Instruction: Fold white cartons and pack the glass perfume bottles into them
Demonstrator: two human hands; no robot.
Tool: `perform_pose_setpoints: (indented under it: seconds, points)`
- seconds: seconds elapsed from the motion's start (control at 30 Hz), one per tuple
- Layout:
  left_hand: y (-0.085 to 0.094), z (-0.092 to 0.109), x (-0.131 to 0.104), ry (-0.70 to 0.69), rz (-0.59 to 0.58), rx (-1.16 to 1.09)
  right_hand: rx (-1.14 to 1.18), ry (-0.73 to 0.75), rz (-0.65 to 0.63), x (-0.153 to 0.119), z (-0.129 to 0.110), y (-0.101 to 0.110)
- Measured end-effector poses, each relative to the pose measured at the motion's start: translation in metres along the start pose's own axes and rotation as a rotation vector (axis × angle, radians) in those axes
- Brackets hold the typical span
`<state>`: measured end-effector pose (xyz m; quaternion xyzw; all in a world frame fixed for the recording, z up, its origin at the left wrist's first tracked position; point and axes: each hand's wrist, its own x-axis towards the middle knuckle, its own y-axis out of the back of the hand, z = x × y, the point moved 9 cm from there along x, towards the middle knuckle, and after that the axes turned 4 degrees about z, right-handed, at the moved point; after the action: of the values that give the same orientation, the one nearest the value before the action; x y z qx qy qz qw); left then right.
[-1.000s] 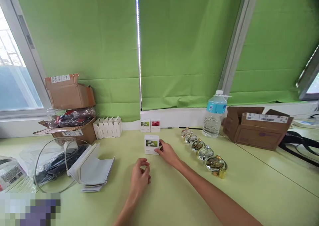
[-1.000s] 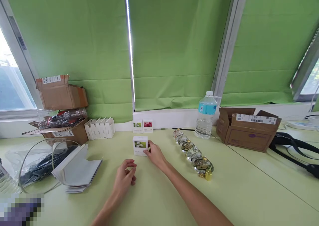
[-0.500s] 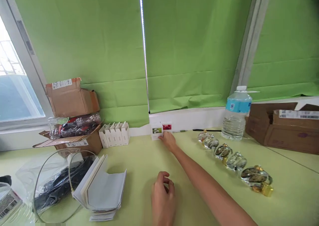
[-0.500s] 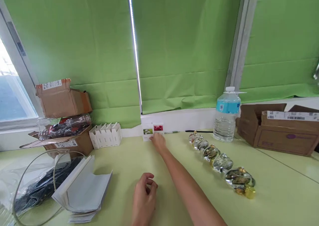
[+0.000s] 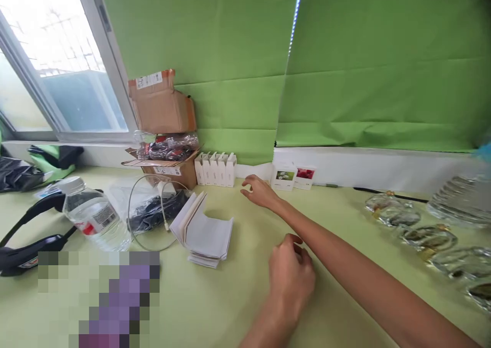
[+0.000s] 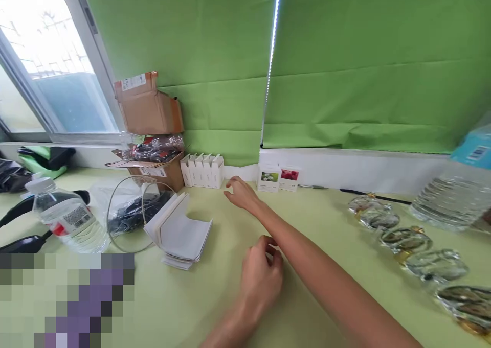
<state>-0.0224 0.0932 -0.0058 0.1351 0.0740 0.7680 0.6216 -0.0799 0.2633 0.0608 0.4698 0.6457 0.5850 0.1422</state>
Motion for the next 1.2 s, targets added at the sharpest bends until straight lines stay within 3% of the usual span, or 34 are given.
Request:
perform_pose_setpoints:
  seconds: [0.13,0.3,0.43,0.57,0.7,0.8,0.9,1.0,1.2]
  points:
    - [0.004,-0.001,0.0,-0.002,0.014,-0.013,0.018,0.092,-0.005,0.029,-0.04,-0.011]
    - [0.003,-0.002,0.002,0.013,-0.008,-0.069,0.036,0.087,0.008,0.058,-0.049,-0.013]
    - [0.002,-0.002,0.003,-0.008,-0.006,-0.06,0.046,0.114,0.023,0.05,-0.051,-0.002]
    - [0.003,-0.003,0.002,0.008,0.013,-0.1,0.019,0.151,0.074,0.013,-0.049,0.026]
    - [0.01,0.002,0.004,-0.017,0.08,-0.116,-0.024,0.167,0.131,-0.045,-0.036,0.062]
    - [0.016,0.004,0.005,-0.044,0.14,-0.137,-0.048,0.138,0.205,-0.098,-0.015,0.089]
    - [0.017,0.004,0.004,-0.078,0.177,-0.136,-0.002,0.006,0.275,-0.15,0.016,0.111]
    - [0.012,0.006,0.001,-0.122,0.154,-0.083,0.096,-0.108,0.253,-0.195,0.035,0.118]
    - [-0.003,0.009,-0.003,-0.155,0.002,-0.136,0.191,-0.123,0.136,-0.242,0.014,0.106]
